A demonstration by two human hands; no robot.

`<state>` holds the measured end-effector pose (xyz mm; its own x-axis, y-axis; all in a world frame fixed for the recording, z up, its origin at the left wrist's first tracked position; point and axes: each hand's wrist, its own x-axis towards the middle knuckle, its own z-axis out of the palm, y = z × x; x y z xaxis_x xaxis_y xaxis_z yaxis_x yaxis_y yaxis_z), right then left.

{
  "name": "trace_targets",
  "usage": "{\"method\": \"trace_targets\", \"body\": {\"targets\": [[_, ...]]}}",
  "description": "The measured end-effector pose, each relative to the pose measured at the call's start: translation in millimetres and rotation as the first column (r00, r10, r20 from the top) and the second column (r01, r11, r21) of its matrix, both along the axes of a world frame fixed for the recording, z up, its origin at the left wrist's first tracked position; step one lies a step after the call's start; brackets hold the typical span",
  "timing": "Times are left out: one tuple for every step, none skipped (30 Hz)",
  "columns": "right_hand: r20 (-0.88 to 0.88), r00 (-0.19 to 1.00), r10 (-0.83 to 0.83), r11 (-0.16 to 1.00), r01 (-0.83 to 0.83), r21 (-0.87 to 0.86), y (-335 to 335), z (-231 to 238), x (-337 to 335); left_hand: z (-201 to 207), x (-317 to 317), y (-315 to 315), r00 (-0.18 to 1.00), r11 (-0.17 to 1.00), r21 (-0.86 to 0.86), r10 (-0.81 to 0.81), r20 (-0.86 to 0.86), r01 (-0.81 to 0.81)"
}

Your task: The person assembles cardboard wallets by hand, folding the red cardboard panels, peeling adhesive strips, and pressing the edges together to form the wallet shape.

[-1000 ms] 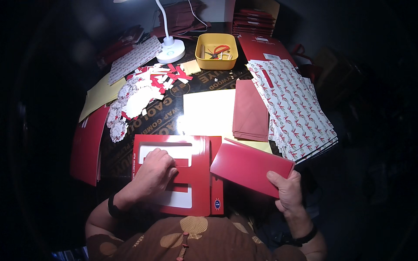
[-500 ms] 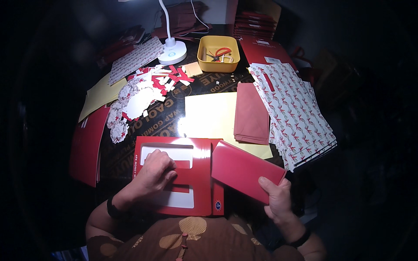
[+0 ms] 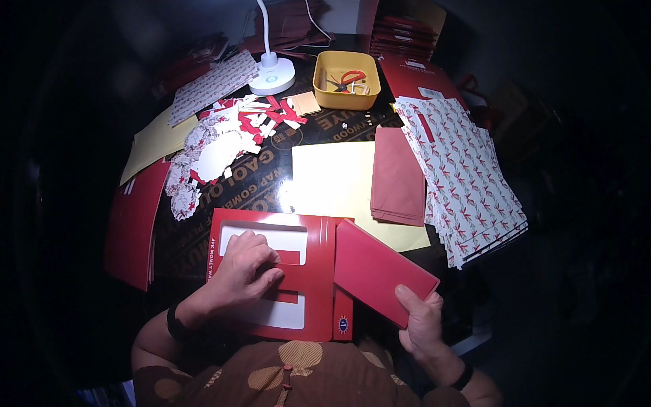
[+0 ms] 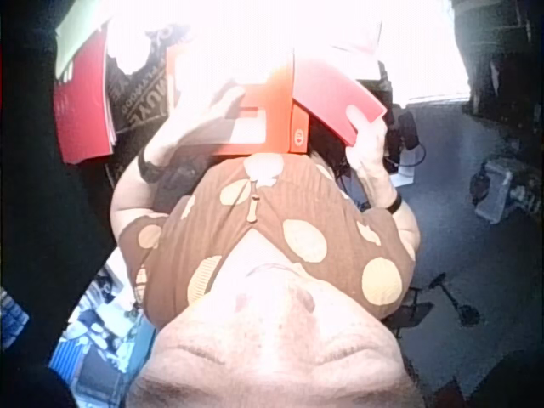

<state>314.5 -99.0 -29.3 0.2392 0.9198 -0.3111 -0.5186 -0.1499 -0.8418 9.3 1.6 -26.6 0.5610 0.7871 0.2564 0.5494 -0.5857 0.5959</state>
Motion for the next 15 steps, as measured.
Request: {"method": "trace_targets", "body": {"targets": [[-0.001, 1.000, -0.002, 1.000, 0.002, -0.002, 0, -1, -1, 1, 1, 0, 1.000, 1.000, -0.001, 0.000, -0.002, 0.000], [-0.012, 1.000, -0.003, 1.000, 0.003, -0.002, -1, -2, -1, 1, 1, 0, 1.000, 1.000, -0.002, 0.001, -0.004, -0.001], [-0.023, 1.000, -0.003, 1.000, 0.003, -0.001, -2, -4, -2, 1, 1, -1, 1.000, 1.000, -0.004, -0.001, -0.004, 0.001], [-0.023, 1.000, -0.005, 1.000, 0.005, -0.003, -2, -5, -4, 1, 1, -1, 1.000, 1.000, 0.000, 0.007, -0.005, -0.007], [-0.039, 0.999, -0.001, 1.000, 0.000, -0.011, -2, -7, -5, 1, 1, -2, 1.000, 1.000, 0.004, 0.015, -0.004, -0.015], [-0.054, 0.999, 0.004, 1.000, -0.005, -0.018, -2, -9, -6, 1, 1, -2, 1.000, 1.000, 0.003, 0.014, -0.004, -0.014], [-0.053, 0.999, 0.003, 1.000, -0.004, -0.019, -3, -9, -9, 1, 1, -2, 1.000, 1.000, 0.001, 0.012, 0.001, -0.012], [-0.076, 0.997, 0.012, 1.000, -0.014, -0.017, -3, -10, -11, 1, 1, -2, 1.000, 1.000, 0.000, 0.012, 0.005, -0.012], [-0.098, 0.995, 0.021, 1.000, -0.023, -0.016, -3, -11, -12, 1, 1, -2, 1.000, 1.000, 0.000, 0.013, 0.006, -0.013], [-0.097, 0.995, 0.023, 1.000, -0.025, -0.016, -2, -11, -13, 0, 2, -2, 1.000, 1.000, 0.001, 0.001, 0.006, -0.001], [-0.110, 0.993, 0.034, 0.999, -0.037, -0.022, -2, -12, -14, 0, 2, -3, 1.000, 1.000, 0.001, -0.010, 0.004, 0.010], [-0.123, 0.991, 0.045, 0.998, -0.049, -0.029, -2, -13, -15, 0, 2, -4, 1.000, 1.000, 0.000, -0.007, 0.004, 0.007], [-0.124, 0.991, 0.048, 0.998, -0.052, -0.030, -1, -13, -15, -1, 1, -4, 1.000, 1.000, 0.006, -0.006, 0.008, 0.006], [-0.120, 0.991, 0.068, 0.997, -0.072, -0.030, 0, -13, -15, -1, 1, -4, 1.000, 1.000, 0.011, -0.006, 0.013, 0.006], [-0.116, 0.989, 0.087, 0.995, -0.091, -0.030, 0, -13, -15, -1, 1, -4, 1.000, 1.000, 0.010, -0.005, 0.014, 0.004]]}}
